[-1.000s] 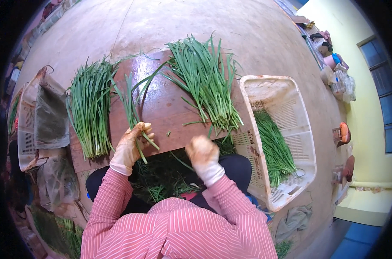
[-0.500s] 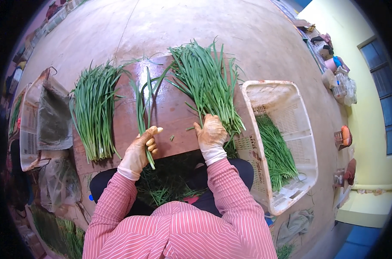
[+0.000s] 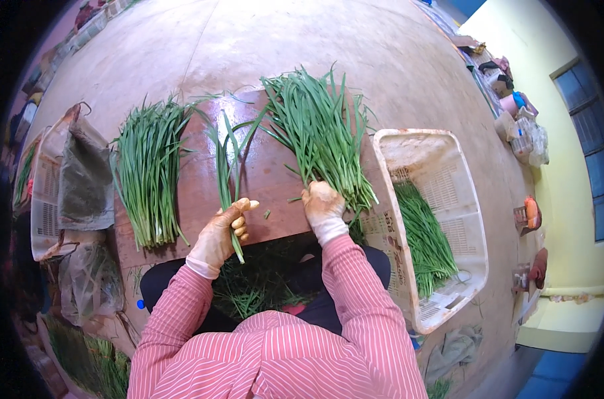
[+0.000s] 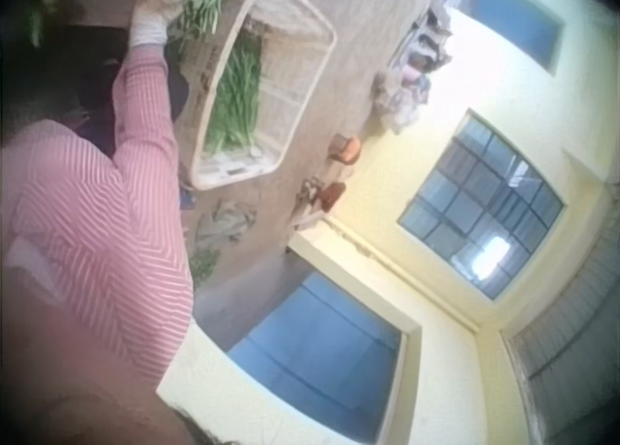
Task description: The person sorts chives by hand, picking through bunches to remove individual stalks before gathering them into bundles and placing them into a plastic crate.
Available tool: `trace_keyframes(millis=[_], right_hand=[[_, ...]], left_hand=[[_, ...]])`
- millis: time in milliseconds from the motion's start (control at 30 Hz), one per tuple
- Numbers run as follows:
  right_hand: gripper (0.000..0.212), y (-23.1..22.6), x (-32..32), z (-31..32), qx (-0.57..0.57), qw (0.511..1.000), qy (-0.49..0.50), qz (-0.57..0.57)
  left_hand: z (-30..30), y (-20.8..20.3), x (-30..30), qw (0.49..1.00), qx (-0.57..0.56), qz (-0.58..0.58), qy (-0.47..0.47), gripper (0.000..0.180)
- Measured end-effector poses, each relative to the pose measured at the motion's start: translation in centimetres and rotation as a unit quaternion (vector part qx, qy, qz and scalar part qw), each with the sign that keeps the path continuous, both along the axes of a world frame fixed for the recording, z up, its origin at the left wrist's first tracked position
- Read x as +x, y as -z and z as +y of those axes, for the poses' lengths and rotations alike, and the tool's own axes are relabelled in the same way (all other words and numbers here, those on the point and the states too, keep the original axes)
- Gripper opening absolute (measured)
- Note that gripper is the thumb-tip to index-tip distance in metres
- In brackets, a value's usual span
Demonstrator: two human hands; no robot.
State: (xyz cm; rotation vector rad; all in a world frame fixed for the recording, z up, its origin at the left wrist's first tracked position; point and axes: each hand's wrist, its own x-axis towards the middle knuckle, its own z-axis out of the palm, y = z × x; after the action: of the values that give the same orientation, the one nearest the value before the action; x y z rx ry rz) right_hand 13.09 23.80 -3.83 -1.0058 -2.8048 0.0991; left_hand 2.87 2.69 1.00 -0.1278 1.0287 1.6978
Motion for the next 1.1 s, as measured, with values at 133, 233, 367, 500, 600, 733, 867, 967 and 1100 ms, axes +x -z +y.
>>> trace_keyframes(millis=[133,233,367,500,600,733,867,967,1100], right_hand=[[0.016,-3.6,2.1,-6.7,-0.158,0.949,-0.201,0.184],[0.019,-4.9,2.9,-9.6,-0.271,0.928,-0.202,0.160],[0.024,-4.5,4.0,-8.9,-0.556,0.825,-0.003,0.102],[0.023,-5.1,5.3,-7.4,-0.409,0.879,-0.100,-0.225],[0.024,-3.1,5.0,-6.5,-0.026,0.994,-0.103,0.037],[0.031,-3.6,-1.2,-0.8,0.062,0.998,-0.001,0.015],[0.030,0.9,-2.5,2.6,0.091,0.993,-0.020,-0.069],[0.028,-1.3,-0.8,-3.5,-0.096,0.976,-0.127,0.150],[0.019,-4.3,1.9,-9.5,-0.243,0.935,-0.192,0.174]], left_hand=[[0.7,0.0,0.4,0.999,-0.018,0.020,0.028,0.037],[0.3,0.2,0.3,0.998,-0.003,0.032,0.053,0.038],[0.0,1.0,0.2,0.999,-0.023,0.046,0.006,0.034],[0.1,0.0,-0.6,0.991,-0.086,0.042,-0.097,0.029],[-0.1,0.7,-0.5,0.995,-0.025,-0.009,-0.100,0.031],[-0.3,1.5,-0.6,0.995,-0.045,-0.040,-0.074,0.032],[1.1,0.7,-0.3,0.997,-0.037,-0.034,-0.052,0.030],[0.4,0.8,-0.2,0.998,-0.018,-0.040,-0.052,0.030],[0.2,0.5,0.0,0.999,0.009,-0.043,-0.006,0.031]])
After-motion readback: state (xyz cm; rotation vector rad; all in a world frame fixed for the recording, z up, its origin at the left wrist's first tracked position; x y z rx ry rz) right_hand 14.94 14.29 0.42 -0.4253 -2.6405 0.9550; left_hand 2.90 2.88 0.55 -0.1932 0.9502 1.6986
